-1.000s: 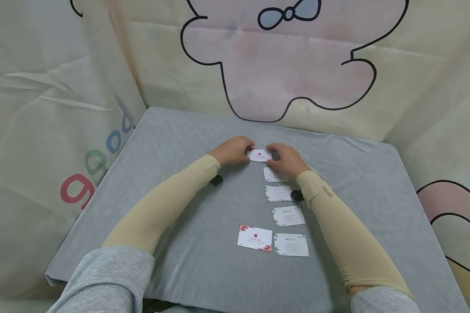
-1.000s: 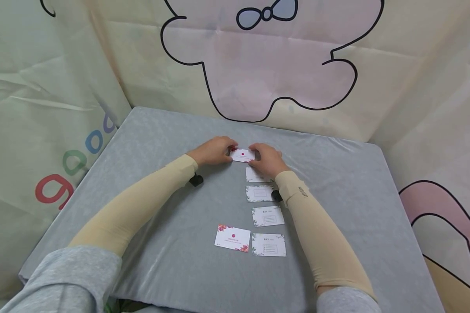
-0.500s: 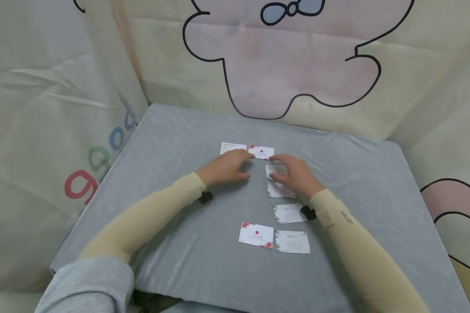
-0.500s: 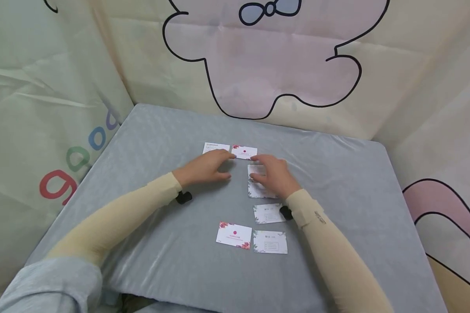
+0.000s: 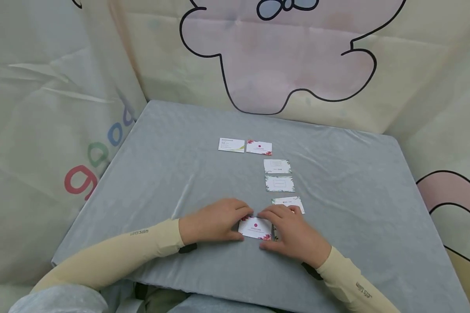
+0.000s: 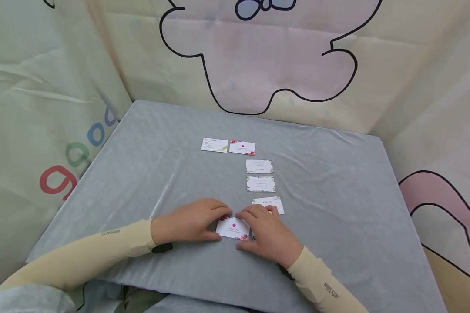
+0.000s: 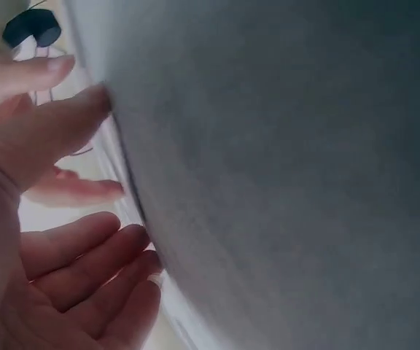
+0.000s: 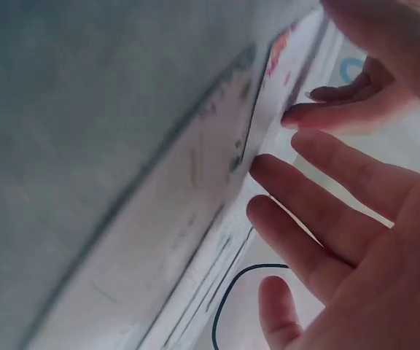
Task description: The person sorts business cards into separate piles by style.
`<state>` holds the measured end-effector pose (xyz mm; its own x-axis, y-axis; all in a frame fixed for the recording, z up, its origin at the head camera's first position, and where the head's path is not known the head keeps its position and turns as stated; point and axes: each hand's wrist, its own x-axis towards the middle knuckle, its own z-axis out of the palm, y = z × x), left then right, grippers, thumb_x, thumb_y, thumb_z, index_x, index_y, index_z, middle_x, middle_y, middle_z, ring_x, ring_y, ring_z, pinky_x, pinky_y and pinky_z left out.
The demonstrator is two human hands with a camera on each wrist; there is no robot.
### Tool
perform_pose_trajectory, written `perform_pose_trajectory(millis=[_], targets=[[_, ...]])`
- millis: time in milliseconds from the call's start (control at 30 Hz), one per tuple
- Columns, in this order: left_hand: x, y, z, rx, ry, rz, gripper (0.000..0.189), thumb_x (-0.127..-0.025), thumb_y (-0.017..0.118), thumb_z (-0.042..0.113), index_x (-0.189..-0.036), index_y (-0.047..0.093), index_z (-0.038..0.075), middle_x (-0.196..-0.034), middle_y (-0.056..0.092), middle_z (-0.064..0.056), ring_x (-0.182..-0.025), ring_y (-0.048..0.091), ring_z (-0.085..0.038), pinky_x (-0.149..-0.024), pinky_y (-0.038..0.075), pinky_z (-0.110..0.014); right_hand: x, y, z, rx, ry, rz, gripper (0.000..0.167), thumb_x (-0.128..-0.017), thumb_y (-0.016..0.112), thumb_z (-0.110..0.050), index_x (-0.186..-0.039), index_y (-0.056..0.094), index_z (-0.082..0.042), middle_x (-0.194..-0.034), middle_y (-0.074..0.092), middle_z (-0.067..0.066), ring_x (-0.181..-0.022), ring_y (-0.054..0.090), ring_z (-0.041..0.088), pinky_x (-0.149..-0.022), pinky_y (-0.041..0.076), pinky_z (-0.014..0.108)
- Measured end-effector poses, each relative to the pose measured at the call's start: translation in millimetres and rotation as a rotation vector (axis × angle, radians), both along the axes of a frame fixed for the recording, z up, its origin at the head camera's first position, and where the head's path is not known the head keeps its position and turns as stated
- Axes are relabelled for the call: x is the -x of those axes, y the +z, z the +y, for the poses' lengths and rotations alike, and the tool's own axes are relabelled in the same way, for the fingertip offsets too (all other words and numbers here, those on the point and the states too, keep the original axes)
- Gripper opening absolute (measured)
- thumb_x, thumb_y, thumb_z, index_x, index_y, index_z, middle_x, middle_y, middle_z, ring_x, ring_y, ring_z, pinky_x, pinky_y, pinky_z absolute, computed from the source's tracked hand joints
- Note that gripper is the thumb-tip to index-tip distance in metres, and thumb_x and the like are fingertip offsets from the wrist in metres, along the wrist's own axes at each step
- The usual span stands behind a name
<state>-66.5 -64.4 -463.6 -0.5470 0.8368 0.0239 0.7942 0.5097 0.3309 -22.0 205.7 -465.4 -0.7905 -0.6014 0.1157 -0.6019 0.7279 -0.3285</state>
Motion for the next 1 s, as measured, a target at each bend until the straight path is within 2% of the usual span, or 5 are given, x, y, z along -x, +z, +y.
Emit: perform_pose_trajectory(millis=[267,667,867,1000], targets=[[-3.9,-4.1,0.9,-0.029,0.041,-0.009,0.046,-0.093,0.087,0.028,-0.132,0.072,0.01,-0.122,0.075,0.001,-0.112,0.07,-0.017,-0.106,0.056,-0.036,-3.7,-8.6,0,0.016,-0.02,0.054,0.057,-0.079,0.097,-0.034,-0.128,0.074,-0.016,-0.125,0.07,-0.003,-0.122,0.064,0.017,-0.096,0.039,0.045],[-2.8,-2.1,4.8,-0.011,0.081,-0.039,0.046,-0.094,0.085,0.027,-0.136,0.071,0.012,-0.123,0.073,0.002,-0.109,0.068,-0.014,-0.099,0.058,-0.03,-5.4,-10.6,2,0.034,-0.032,0.1,0.054,-0.079,0.097,-0.031,-0.125,0.074,-0.016,-0.123,0.071,-0.004,-0.12,0.064,0.016,-0.094,0.039,0.046],[1.2,-0.1,5.8,-0.024,0.071,-0.046,0.045,-0.095,0.084,0.027,-0.136,0.071,0.01,-0.12,0.073,0.001,-0.105,0.066,-0.013,-0.097,0.059,-0.028,-3.0,-9.1,3,0.026,-0.03,0.097,0.054,-0.08,0.097,-0.031,-0.128,0.074,-0.016,-0.122,0.072,-0.004,-0.119,0.065,0.016,-0.095,0.039,0.045],[9.7,0.2,4.8,-0.065,0.085,-0.063,0.048,-0.095,0.084,0.025,-0.137,0.07,0.008,-0.121,0.072,-0.001,-0.105,0.065,-0.013,-0.096,0.059,-0.028,8.2,-7.3,4,0.032,-0.037,0.078,0.055,-0.082,0.095,-0.029,-0.131,0.073,-0.015,-0.12,0.073,-0.002,-0.117,0.066,0.018,-0.098,0.038,0.049]])
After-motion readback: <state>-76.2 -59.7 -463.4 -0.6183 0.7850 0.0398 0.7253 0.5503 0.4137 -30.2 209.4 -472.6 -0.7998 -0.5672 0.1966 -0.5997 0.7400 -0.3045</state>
